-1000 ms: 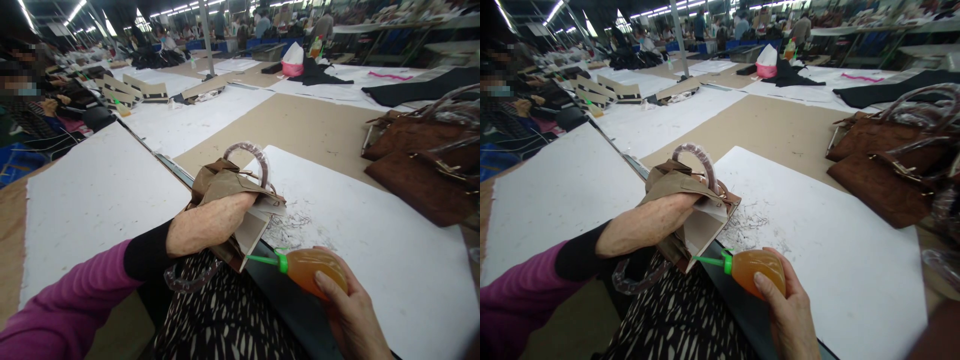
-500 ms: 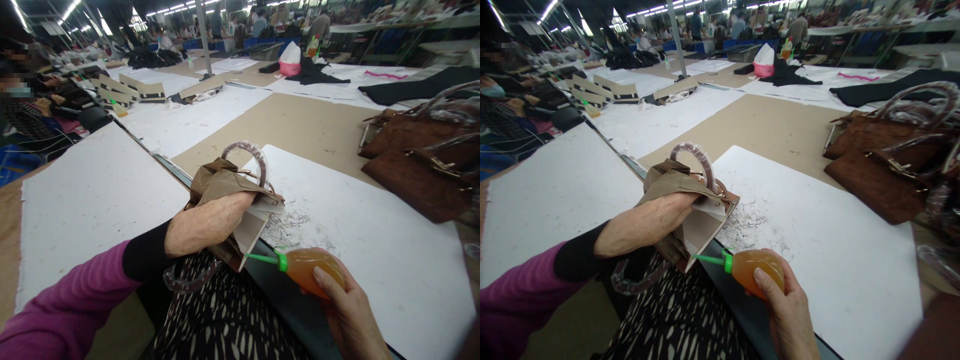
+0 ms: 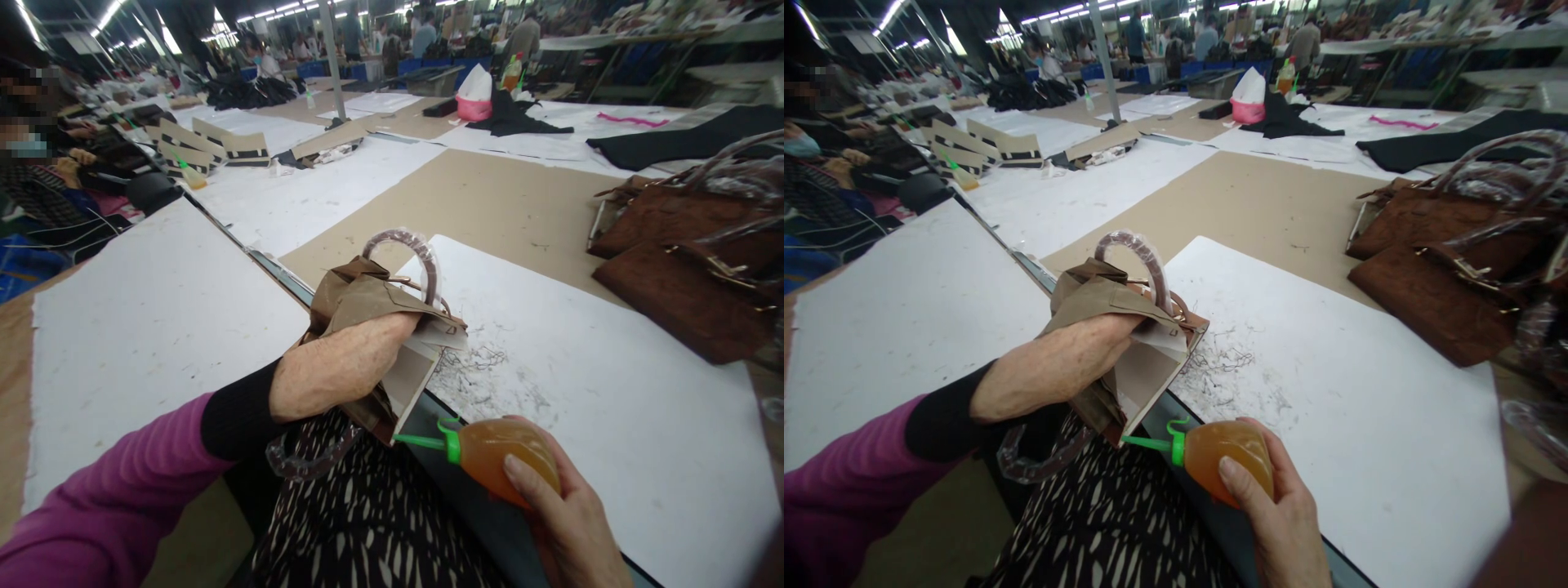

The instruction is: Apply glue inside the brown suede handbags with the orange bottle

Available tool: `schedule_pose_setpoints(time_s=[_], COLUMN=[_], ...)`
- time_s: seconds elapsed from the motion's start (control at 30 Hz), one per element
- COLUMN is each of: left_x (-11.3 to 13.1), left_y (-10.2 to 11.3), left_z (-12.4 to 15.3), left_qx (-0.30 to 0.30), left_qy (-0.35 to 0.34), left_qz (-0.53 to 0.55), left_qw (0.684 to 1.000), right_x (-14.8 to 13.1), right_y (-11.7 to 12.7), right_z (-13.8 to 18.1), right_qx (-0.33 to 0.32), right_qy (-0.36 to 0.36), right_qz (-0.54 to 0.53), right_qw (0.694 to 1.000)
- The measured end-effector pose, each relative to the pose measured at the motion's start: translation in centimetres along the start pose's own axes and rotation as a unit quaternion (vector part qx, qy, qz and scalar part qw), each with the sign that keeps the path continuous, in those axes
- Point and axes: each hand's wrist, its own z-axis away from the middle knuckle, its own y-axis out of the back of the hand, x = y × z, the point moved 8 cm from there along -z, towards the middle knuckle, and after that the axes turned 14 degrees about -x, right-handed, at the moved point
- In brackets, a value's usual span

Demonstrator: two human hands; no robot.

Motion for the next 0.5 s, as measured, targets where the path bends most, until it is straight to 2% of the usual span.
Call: schedule_pose_setpoints(time_s=[0.13,0.3,0.5], left_x=[0.0,-0.5,-0.7], left_y=[0.1,-1.3,-1.5], left_z=[0.0,0.0,0.1], left_qx=[0.013,0.068,0.148], left_qy=[-0.003,0.006,-0.029], left_qz=[0.034,0.137,0.179], left_qw=[0.999,0.988,0.972], right_x=[-0.9,-3.0,-3.8], right_y=[0.3,0.6,1.7], right_z=[0.8,1.5,-0.6], right_qx=[0.022,0.071,0.07], right_qy=[0.013,0.063,0.142], right_qz=[0.096,0.162,0.209], right_qw=[0.995,0.982,0.965])
